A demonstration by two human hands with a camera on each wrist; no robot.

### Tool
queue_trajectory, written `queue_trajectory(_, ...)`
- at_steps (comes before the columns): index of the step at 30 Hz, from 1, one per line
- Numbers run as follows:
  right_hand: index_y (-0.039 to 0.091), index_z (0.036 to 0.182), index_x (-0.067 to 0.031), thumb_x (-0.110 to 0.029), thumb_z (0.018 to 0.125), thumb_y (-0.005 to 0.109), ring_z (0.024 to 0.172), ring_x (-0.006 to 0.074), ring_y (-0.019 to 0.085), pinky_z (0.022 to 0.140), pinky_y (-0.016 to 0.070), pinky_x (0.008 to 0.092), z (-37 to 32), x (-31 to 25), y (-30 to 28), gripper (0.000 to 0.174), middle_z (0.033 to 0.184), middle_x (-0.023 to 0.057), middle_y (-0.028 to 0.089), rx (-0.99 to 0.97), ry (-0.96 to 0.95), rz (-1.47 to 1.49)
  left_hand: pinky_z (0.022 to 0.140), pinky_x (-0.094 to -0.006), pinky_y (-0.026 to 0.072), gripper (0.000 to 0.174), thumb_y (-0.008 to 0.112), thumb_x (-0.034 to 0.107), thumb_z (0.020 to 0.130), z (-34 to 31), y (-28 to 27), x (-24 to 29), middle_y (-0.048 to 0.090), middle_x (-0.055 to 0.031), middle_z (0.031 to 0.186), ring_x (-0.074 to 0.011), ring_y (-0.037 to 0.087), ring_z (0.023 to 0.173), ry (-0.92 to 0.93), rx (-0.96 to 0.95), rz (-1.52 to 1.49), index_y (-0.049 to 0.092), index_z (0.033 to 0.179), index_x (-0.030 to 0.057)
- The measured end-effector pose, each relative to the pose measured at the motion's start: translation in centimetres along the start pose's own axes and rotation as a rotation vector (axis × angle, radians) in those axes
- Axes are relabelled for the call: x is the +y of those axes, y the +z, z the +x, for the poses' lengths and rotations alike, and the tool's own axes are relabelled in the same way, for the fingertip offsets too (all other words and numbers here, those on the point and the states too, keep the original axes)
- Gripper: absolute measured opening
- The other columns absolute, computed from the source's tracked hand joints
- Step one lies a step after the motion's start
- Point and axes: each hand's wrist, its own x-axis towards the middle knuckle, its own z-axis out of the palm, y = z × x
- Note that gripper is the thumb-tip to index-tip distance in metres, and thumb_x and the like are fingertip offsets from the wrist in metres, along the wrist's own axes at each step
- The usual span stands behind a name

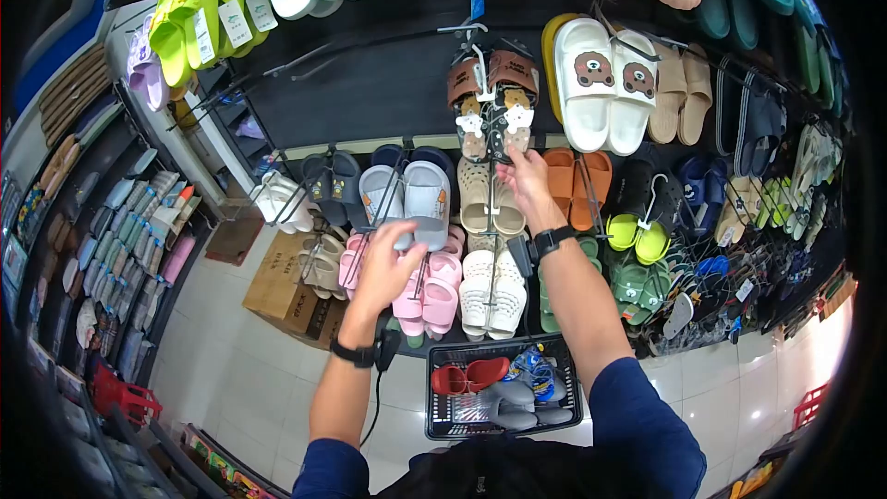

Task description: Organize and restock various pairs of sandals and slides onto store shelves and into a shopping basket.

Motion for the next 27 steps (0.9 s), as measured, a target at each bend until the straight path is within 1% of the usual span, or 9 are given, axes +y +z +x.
queue_trajectory(5,0.055,0.11,0.0015,-0.019,0.095,0.067,0.07,0.0231,0.069,0.056,0.0565,0.0312,3.3,0.7,-0.9,0.028,0.094,0.0129,0.067,0.118,-0.002,-0.018,0.097,-0.0379,0.0466,0.04,0.072,0.019,0.087,-8.2,-0.9,-3.8,0.064,-0.0169,0.118,-0.0296,0.061,0.111,-0.19,-0.047,0.007,0.064,0.12,-0.0017)
queue_trajectory(7,0.05,0.127,0.0049,-0.017,0.094,0.068,0.083,0.0268,0.07,0.064,0.0587,0.0332,4.1,1.5,-1.8,0.043,0.107,0.0177,0.065,0.085,0.007,0.002,0.095,-0.0376,0.0471,0.04,0.072,0.019,0.087,-10.7,-0.7,-5.3,0.065,-0.0161,0.117,-0.0286,0.061,0.109,-0.238,-0.054,-0.011,0.064,0.12,-0.0014)
queue_trajectory(10,0.012,0.153,0.0083,-0.011,0.093,0.066,0.105,0.03,0.065,0.086,0.0565,0.0367,2.1,1.3,-2.0,0.083,0.131,0.0245,0.052,0.171,0.016,0.011,0.089,-0.0339,0.0473,0.038,0.071,0.021,0.088,-13.1,-0.3,-6.0,0.065,-0.0123,0.116,-0.0229,0.061,0.108,-0.362,-0.033,-0.149,0.065,0.121,0.0021)
queue_trajectory(11,0.012,0.153,0.0083,-0.011,0.093,0.066,0.105,0.03,0.065,0.086,0.0565,0.0367,0.9,1.2,-2.4,0.083,0.131,0.0245,0.052,0.181,0.018,0.008,0.089,-0.0339,0.0473,0.038,0.071,0.021,0.088,-13.6,-0.1,-5.9,0.065,-0.0123,0.116,-0.0229,0.061,0.108,-0.366,-0.042,-0.153,0.065,0.121,0.0021)
queue_trajectory(15,0.019,0.152,0.0092,-0.008,0.093,0.063,0.104,0.0278,0.065,0.087,0.0565,0.0351,-7.2,-0.5,-3.2,0.075,0.127,0.0227,0.057,-0.017,0.004,-0.064,0.09,-0.0338,0.0479,0.038,0.071,0.021,0.09,-15.3,0.6,-5.9,0.065,-0.0094,0.118,-0.0203,0.061,0.107,-0.435,-0.074,-0.189,0.064,0.123,0.0022)
queue_trajectory(20,0.042,0.145,-0.0002,-0.016,0.1,0.058,0.099,0.0212,0.069,0.088,0.057,0.0325,-19.3,-4.1,-7.4,0.051,0.12,0.0178,0.066,-0.528,0.276,-0.438,0.09,-0.0309,0.0512,0.037,0.068,0.014,0.093,-17.1,1.5,-6.7,0.068,-0.0148,0.115,-0.0181,0.065,0.102,-0.515,-0.097,-0.315,0.061,0.124,-0.0038)
queue_trajectory(23,0.068,0.107,0.0029,-0.024,0.101,0.056,0.089,0.0166,0.069,0.082,0.0549,0.0294,-23.8,-3.5,-13.4,0.03,0.099,0.0139,0.073,-0.645,0.303,-0.693,0.091,-0.0291,0.0495,0.036,0.065,0.013,0.095,-19.0,2.3,-7.8,0.067,-0.0108,0.112,-0.0156,0.063,0.101,-0.602,-0.122,-0.413,0.059,0.126,-0.0035)
queue_trajectory(24,0.07,0.089,0.0018,-0.024,0.101,0.055,0.084,0.015,0.069,0.077,0.0536,0.0281,-25.6,-4.1,-14.2,0.033,0.09,0.0125,0.074,-0.547,0.396,-0.731,0.091,-0.0278,0.048,0.036,0.064,0.014,0.096,-19.6,2.7,-8.1,0.067,-0.0095,0.11,-0.0143,0.061,0.101,-0.615,-0.144,-0.426,0.058,0.128,-0.0027)
queue_trajectory(27,0.069,0.092,0.0051,-0.02,0.099,0.056,0.075,0.016,0.068,0.073,0.0547,0.0286,-29.2,-2.0,-20.0,0.029,0.085,0.0103,0.072,-0.41,0.379,-0.85,0.084,-0.0268,0.0471,0.04,0.065,0.018,0.095,-21.7,3.8,-8.7,0.067,-0.0073,0.107,-0.0135,0.061,0.096,-0.678,-0.18,-0.456,0.057,0.129,-0.0024)
